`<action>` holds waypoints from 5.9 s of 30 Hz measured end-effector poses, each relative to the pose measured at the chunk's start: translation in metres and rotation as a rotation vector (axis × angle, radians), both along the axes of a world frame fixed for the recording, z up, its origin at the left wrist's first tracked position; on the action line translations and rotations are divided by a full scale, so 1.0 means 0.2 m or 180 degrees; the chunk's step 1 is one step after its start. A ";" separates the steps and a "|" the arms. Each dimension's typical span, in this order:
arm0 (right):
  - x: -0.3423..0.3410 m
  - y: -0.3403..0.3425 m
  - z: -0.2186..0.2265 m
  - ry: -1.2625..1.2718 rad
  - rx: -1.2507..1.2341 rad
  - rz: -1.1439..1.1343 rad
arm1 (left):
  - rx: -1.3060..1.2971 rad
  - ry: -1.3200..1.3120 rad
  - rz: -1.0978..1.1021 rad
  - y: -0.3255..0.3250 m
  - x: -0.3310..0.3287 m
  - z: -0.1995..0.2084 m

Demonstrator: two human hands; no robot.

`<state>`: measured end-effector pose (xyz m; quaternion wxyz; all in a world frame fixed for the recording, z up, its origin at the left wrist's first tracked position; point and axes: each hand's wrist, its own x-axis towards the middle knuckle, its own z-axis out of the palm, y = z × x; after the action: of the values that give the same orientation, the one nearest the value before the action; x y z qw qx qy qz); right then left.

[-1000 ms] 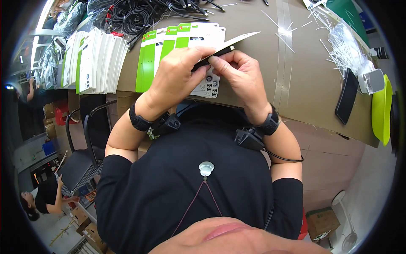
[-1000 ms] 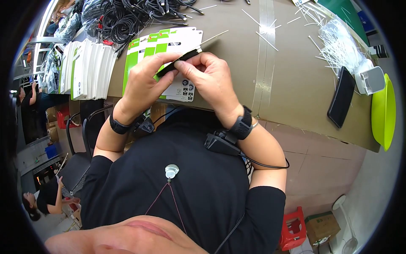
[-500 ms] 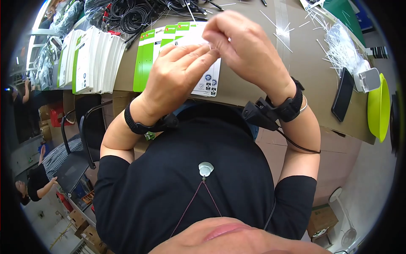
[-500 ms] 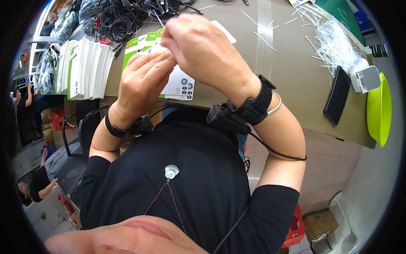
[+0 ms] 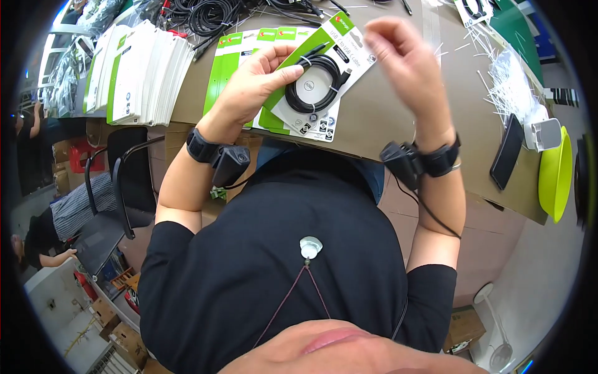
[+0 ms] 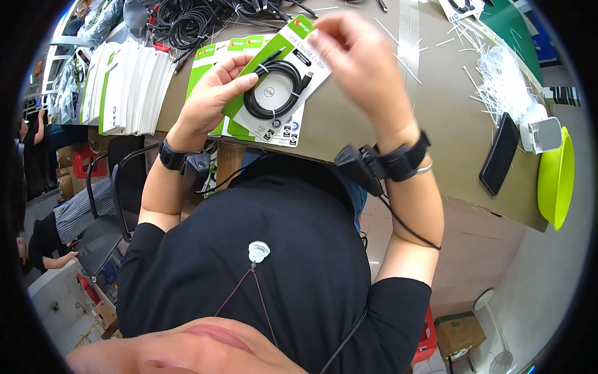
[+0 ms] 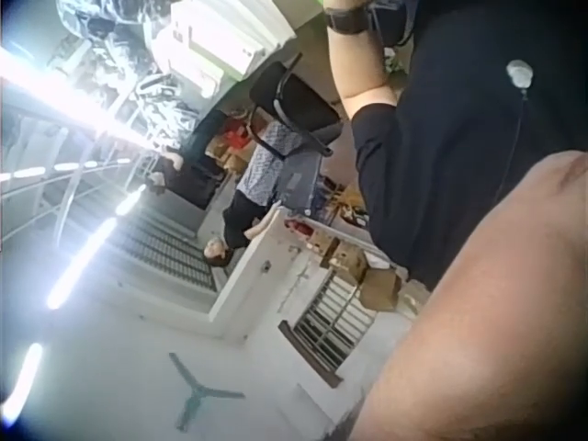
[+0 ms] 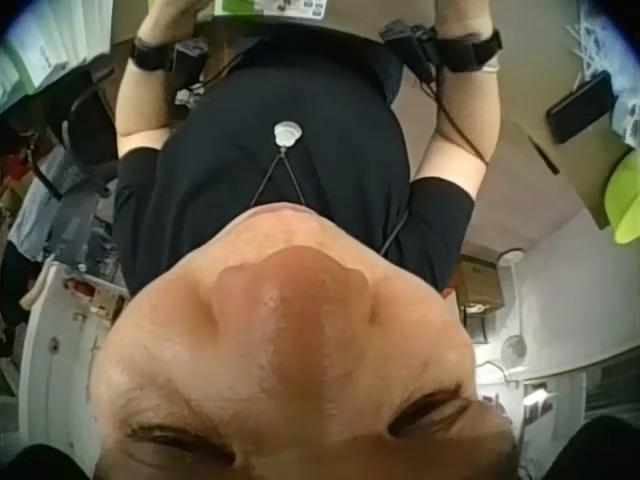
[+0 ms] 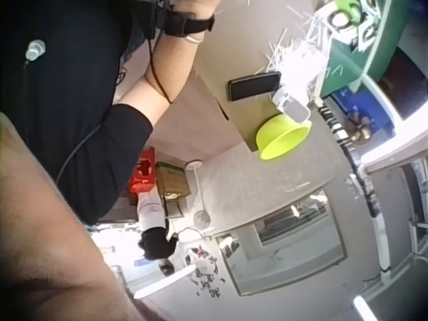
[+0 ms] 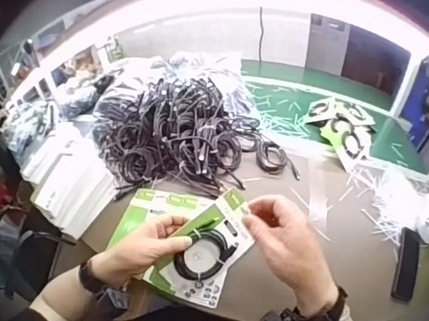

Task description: The person secures USB cables to cardboard packaging by hand using plastic ties. They repeatedly pick up a cable and a card, thread a tie through the holes to fasten the cable, and then set the completed unit aside.

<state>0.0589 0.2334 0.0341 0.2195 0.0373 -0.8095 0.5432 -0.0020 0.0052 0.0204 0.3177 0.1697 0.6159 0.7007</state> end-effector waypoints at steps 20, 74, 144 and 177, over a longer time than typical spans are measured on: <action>0.10 -0.29 -0.19 0.0018 0.1757 0.0024 | -0.0344 0.0089 0.0074 -0.01 0.00 -0.17; -0.12 -0.13 -0.21 -0.0103 0.2383 0.0788 | -0.2260 0.3543 0.0411 0.07 0.09 -0.14; 0.13 -0.17 -0.06 -0.0253 -0.1116 -0.0858 | 0.1354 -0.0774 0.0133 0.00 0.11 0.02; -0.02 -0.24 -0.19 0.0066 0.1307 -0.0480 | 0.0811 -0.0799 0.0196 0.07 0.13 -0.15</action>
<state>0.0541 0.1863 -0.0040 0.2557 0.0261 -0.9013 0.3486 0.0232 0.0191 -0.0088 0.3465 0.1008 0.4826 0.7981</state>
